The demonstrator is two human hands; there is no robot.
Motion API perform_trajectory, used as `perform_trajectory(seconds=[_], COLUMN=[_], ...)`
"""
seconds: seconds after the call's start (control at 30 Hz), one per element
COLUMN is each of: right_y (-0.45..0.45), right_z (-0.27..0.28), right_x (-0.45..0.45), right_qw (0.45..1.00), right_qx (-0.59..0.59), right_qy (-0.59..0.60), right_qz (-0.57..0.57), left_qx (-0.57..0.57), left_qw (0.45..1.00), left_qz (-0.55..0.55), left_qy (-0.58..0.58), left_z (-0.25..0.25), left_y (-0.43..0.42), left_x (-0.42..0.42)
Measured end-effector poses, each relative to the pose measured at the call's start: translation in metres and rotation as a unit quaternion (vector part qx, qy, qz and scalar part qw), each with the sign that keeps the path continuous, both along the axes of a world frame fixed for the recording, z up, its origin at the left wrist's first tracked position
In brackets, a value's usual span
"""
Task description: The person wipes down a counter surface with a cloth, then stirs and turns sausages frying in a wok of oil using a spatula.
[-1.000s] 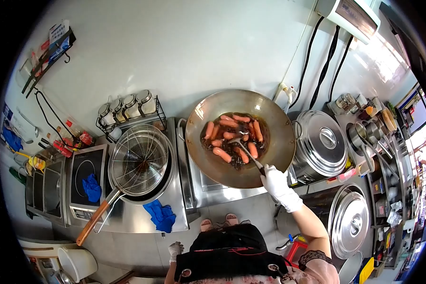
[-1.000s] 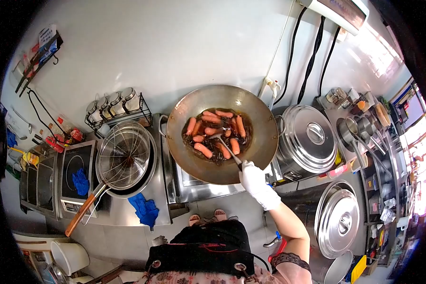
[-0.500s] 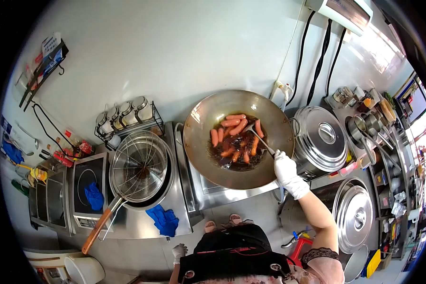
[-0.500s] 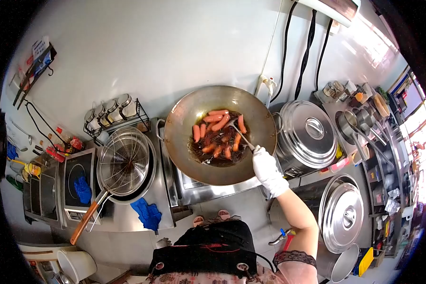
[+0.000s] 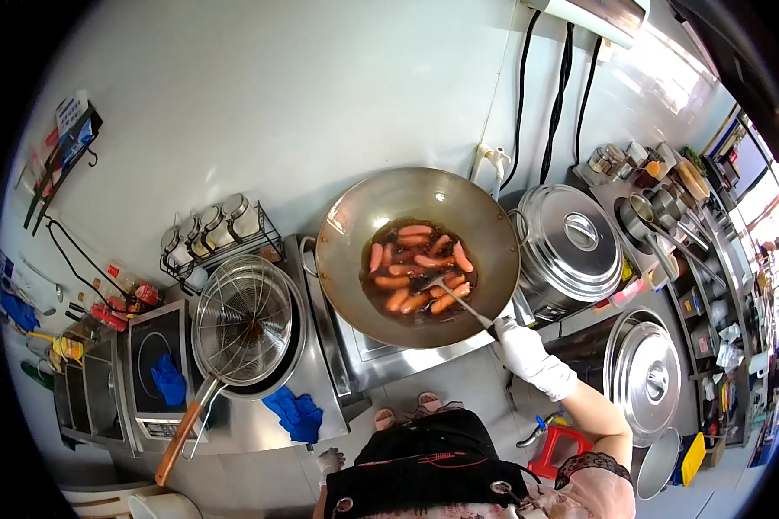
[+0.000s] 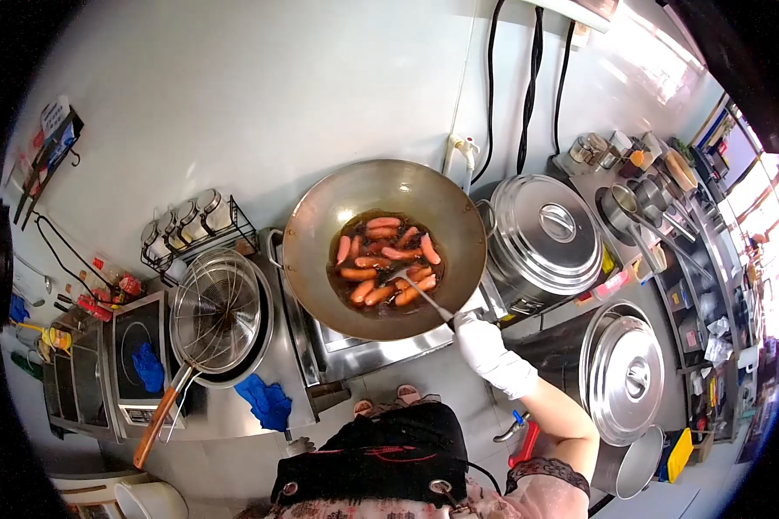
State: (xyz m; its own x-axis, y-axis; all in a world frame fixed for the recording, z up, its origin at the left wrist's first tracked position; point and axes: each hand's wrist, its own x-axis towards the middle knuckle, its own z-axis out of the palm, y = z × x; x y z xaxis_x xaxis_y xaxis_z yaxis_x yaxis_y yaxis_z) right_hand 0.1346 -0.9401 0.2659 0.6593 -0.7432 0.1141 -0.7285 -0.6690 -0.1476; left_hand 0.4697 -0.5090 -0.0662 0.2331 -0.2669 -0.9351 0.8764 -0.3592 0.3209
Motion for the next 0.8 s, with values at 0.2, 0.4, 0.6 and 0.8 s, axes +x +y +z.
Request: perform_trajectory(seconds=[0.2, 0.4, 0.6, 0.8], right_y=[-0.02, -0.06, -0.082, -0.065], right_z=[-0.014, -0.048, -0.053, -0.031], right_x=[0.061, 0.099, 0.078, 0.03], right_qw=[0.994, 0.999, 0.973, 0.966], right_qx=[0.099, -0.042, -0.22, -0.221], right_qy=[-0.046, -0.019, 0.055, 0.118], right_qz=[-0.003, -0.021, -0.045, -0.054], left_qx=[0.056, 0.095, -0.007, 0.083], left_qw=[0.991, 0.984, 0.999, 0.985], left_qz=[-0.013, -0.011, 0.019, -0.006], left_qy=[-0.12, -0.152, -0.045, -0.154], left_z=[0.023, 0.0, -0.009, 0.012], left_y=[-0.005, 0.014, 0.034, 0.021], left_x=[-0.016, -0.02, -0.01, -0.03])
